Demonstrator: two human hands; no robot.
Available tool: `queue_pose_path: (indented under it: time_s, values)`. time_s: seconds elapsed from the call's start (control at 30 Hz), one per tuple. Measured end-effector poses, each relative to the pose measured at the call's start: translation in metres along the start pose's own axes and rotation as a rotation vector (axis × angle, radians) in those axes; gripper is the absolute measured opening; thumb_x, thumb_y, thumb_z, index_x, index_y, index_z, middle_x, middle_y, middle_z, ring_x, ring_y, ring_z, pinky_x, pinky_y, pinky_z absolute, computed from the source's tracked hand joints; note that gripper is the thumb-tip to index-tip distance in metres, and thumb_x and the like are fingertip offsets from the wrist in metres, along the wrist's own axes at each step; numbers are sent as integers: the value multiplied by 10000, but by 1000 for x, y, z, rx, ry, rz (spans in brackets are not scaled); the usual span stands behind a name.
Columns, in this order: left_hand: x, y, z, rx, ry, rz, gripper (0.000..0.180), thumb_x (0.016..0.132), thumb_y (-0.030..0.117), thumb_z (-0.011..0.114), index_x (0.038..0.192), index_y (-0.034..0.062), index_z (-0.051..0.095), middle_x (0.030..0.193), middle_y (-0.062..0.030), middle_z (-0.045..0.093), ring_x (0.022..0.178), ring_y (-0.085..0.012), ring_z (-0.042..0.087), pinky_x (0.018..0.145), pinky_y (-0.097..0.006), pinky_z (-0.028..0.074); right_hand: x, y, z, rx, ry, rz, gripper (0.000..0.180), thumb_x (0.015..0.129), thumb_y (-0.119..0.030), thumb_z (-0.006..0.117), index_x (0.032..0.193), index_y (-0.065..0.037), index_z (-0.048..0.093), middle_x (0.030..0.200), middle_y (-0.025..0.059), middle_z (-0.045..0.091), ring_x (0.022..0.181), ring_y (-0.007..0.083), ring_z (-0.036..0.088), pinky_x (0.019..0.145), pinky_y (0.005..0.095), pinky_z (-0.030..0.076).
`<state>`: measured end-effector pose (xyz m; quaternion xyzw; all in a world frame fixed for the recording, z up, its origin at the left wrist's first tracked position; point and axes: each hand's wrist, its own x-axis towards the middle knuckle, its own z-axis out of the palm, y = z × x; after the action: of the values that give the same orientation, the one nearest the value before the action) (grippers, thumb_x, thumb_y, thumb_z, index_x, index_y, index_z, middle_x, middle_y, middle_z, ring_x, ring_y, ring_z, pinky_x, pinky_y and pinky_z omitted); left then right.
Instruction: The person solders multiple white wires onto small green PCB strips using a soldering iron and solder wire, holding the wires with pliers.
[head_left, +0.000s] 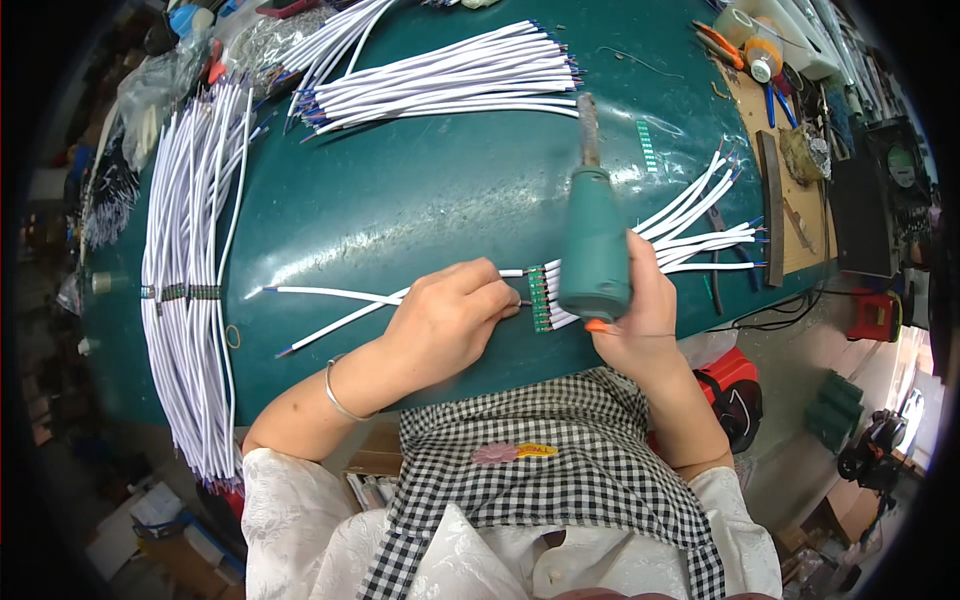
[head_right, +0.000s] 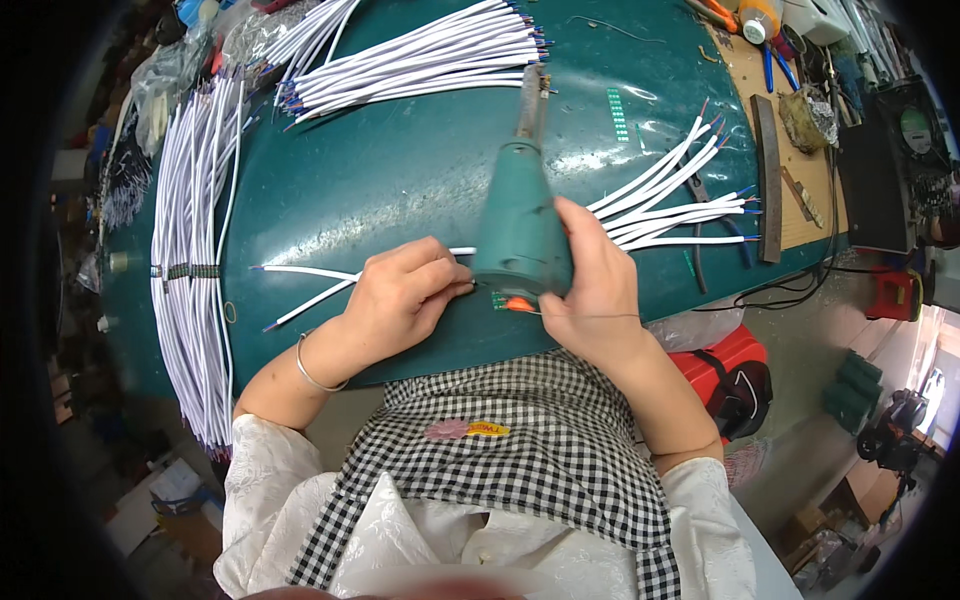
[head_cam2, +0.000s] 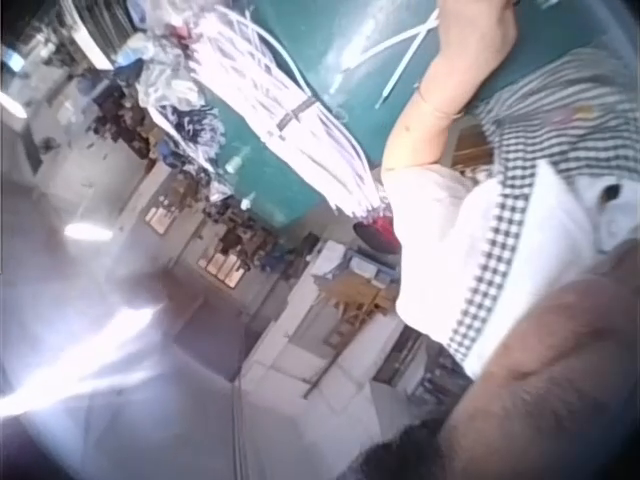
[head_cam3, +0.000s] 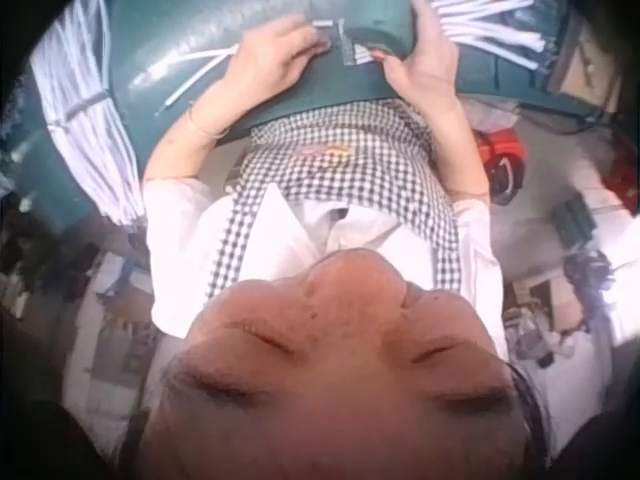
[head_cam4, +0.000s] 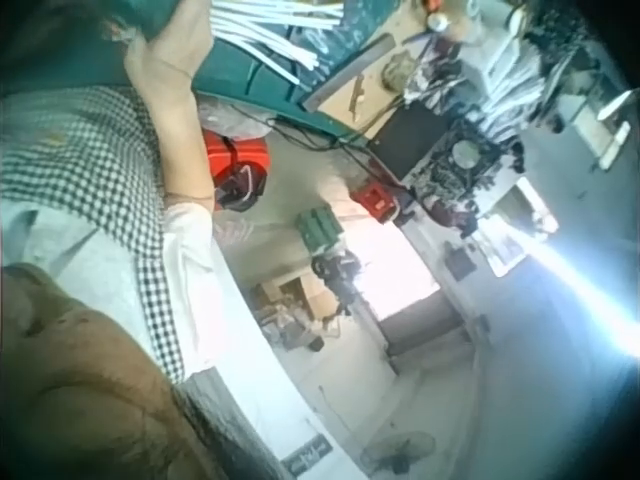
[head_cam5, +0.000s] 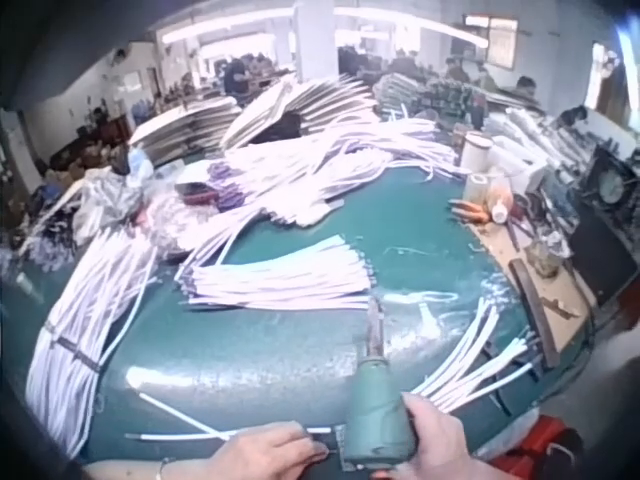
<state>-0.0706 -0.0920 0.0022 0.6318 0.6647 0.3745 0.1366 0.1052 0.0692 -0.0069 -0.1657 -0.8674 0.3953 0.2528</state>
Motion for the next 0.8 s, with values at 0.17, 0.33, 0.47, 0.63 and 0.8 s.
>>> queue_pose_path:
  time_s: [0.17, 0.33, 0.47, 0.63, 0.8]
  values:
    - [-2, -9, 6, 139, 147, 80, 117, 697, 25, 689, 810, 49, 673, 763, -57, 571, 682, -238, 632, 558, -380, 522, 18, -12, 9, -151, -72, -30, 699, 643, 90, 695, 1303, 3, 484, 1087, 190, 654, 944, 383, 674, 786, 394, 548]
    - [-4, -12, 14, 161, 206, 97, 121, 687, 19, 710, 801, 51, 685, 736, -51, 576, 649, -224, 621, 524, -362, 506, 26, -9, 9, -118, -78, 56, 696, 675, 114, 669, 1329, -21, 473, 1053, 166, 682, 949, 328, 705, 828, 340, 537]
    - [-3, -11, 15, 172, 248, 146, 168, 675, -9, 741, 823, 49, 685, 715, -53, 591, 625, -219, 623, 505, -352, 494, 28, -9, 6, -10, -87, 131, 707, 669, 97, 704, 1326, -12, 466, 1110, 231, 659, 1037, 436, 651, 858, 431, 536]
    - [-2, -9, 16, 126, 257, 112, 187, 673, -29, 754, 833, 45, 691, 721, -60, 606, 622, -221, 630, 516, -341, 500, 26, -10, 6, 78, -69, 127, 712, 659, 107, 663, 1332, -19, 466, 1108, 228, 660, 1046, 431, 652, 884, 425, 526]
    - [-2, -8, 17, 47, 249, 16, 199, 668, -57, 775, 828, 36, 702, 729, -69, 620, 615, -218, 635, 525, -329, 499, 22, -6, 5, 123, -40, 118, 718, 655, 104, 661, 1335, -21, 466, 1112, 222, 661, 1058, 428, 650, 893, 422, 522]
